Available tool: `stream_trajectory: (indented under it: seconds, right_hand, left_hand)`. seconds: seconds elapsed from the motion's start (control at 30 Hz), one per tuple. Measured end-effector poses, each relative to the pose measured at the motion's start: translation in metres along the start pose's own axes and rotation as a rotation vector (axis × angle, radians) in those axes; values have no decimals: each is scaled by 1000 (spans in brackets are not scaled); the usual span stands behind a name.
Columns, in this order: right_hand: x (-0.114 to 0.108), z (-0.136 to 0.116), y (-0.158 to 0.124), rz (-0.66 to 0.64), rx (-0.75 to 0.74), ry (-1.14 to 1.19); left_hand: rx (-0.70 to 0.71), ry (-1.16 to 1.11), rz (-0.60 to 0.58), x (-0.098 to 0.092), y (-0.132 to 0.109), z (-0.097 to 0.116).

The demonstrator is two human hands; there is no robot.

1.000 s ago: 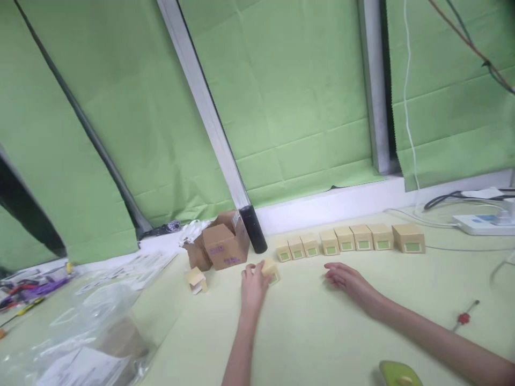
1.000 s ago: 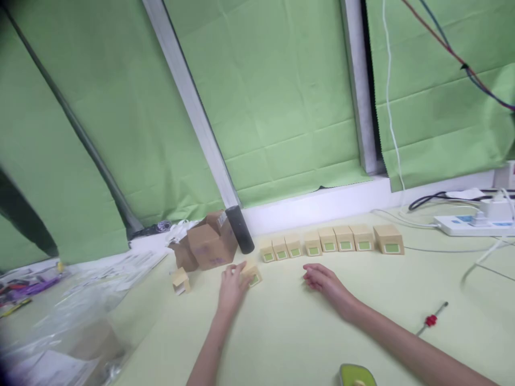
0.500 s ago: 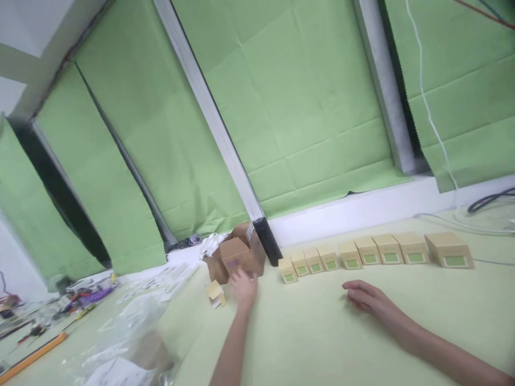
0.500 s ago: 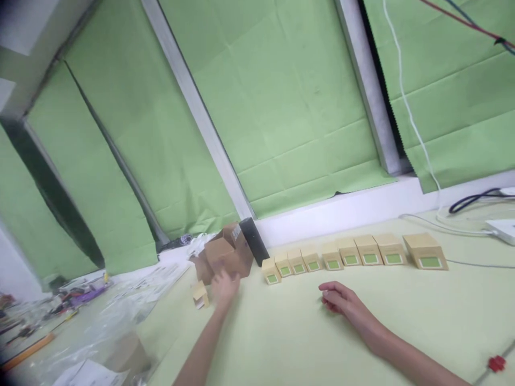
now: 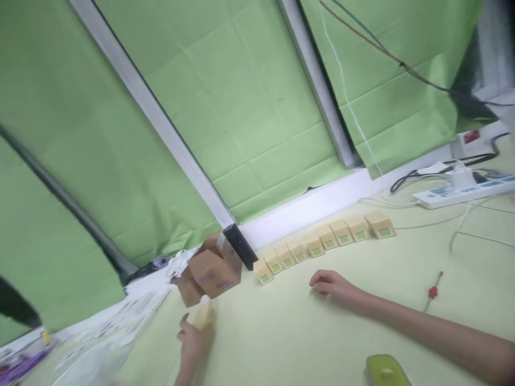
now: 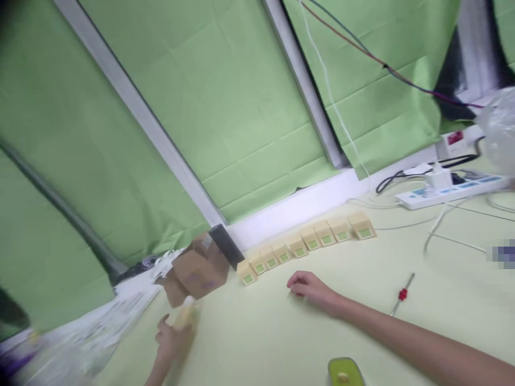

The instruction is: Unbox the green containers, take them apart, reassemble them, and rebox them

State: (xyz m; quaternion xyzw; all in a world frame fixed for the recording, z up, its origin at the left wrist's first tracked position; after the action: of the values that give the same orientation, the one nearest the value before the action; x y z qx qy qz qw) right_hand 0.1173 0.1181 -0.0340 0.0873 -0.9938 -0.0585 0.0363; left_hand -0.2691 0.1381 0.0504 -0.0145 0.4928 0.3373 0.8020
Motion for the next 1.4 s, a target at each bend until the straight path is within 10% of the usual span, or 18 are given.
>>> stream_trajectory:
  seconds: [0.27, 0.63, 0.93, 1.17, 1.4]
  right_hand:
    - [-8, -55, -22, -499, -60, -352]
    - [-21, -69, -116, -556, 18, -721]
    - [-49, -29, -107, -211, 30, -636]
    - [-61, -50, -88, 85, -70, -356]
    - [-12, -69, -61, -524, 305, -124]
  left_hand:
    - [-27, -897, -602, 27, -89, 36]
    - [-51, -1506, -994, 70, -178, 116]
    - [145, -1116, -1205, 50, -170, 94]
    - [235, -891, -1376, 38, -170, 98]
    - [54, -913, -1379, 44, -173, 91]
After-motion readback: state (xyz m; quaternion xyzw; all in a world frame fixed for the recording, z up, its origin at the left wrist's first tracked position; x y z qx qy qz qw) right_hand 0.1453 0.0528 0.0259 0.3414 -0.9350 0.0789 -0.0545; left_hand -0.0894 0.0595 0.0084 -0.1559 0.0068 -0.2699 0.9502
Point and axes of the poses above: each hand's wrist, its own y-axis towards the middle knuckle, its own x-axis out of the palm, z = x × y, the point moved 2 cm from there along y, towards the middle knuckle
